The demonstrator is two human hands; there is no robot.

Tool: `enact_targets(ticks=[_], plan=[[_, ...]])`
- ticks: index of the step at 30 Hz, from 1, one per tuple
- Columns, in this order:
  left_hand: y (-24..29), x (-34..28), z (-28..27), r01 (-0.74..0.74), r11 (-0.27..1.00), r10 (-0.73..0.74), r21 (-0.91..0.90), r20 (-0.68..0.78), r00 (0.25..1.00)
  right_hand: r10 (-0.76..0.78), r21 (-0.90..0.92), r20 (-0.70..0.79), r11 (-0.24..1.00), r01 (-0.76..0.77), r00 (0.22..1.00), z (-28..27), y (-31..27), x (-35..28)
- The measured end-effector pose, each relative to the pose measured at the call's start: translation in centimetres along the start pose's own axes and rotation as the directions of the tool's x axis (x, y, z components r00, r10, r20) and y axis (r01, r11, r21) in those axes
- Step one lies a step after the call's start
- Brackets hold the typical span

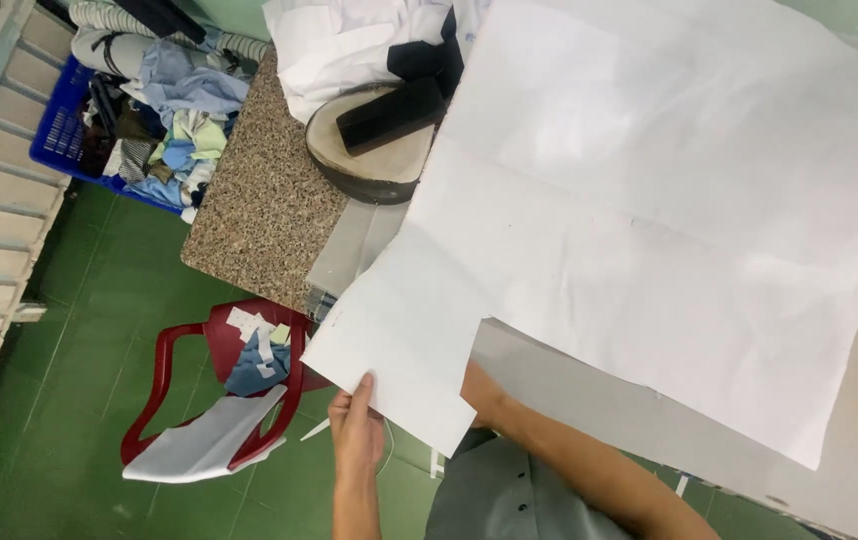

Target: The person cuts a small white paper strip using shears, then places the shears down. They unfold a larger sheet of white paper, smooth it out, and use a ruler and pencil to draw straight lines on the paper.

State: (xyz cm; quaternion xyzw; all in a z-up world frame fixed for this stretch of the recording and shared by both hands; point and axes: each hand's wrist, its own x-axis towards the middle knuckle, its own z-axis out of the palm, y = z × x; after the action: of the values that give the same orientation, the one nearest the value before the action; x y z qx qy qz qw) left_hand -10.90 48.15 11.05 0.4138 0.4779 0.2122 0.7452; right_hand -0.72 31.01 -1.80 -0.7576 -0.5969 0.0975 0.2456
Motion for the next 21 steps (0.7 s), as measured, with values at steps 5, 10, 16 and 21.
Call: enact_targets(ticks=[5, 10, 16, 21], plan=[[-0.9, 1.2, -3.0, 0.084, 0.954, -0.002, 0.289, -0.273, 0.962, -0.12, 0.095, 0.082, 0.989, 0.112, 0.989, -0.1, -1.8, -2.6], [-2.7, 5.6, -5.6, -0.316, 0.515, 0.658, 0.797, -0.131, 0.742, -0.078, 0.024, -0.276, 0.996, 0.088, 0.958, -7.7, 1.2, -12.6], [-1.7, 7.8, 11.2, -0.831, -0.002, 0.492, 0.557, 0.724, 0.483, 0.529, -0.19, -0.618, 0.616, -0.764, 0.581, -10.6, 7.7, -20.6], [-6.9, 11.5, 19.2, -0.927, -0.258, 0.015, 0.271, 0.961, 0.277, 0.902, 0.001, -0.424, 0.087, -0.996, 0.079, -9.4, 9.8, -23.9]])
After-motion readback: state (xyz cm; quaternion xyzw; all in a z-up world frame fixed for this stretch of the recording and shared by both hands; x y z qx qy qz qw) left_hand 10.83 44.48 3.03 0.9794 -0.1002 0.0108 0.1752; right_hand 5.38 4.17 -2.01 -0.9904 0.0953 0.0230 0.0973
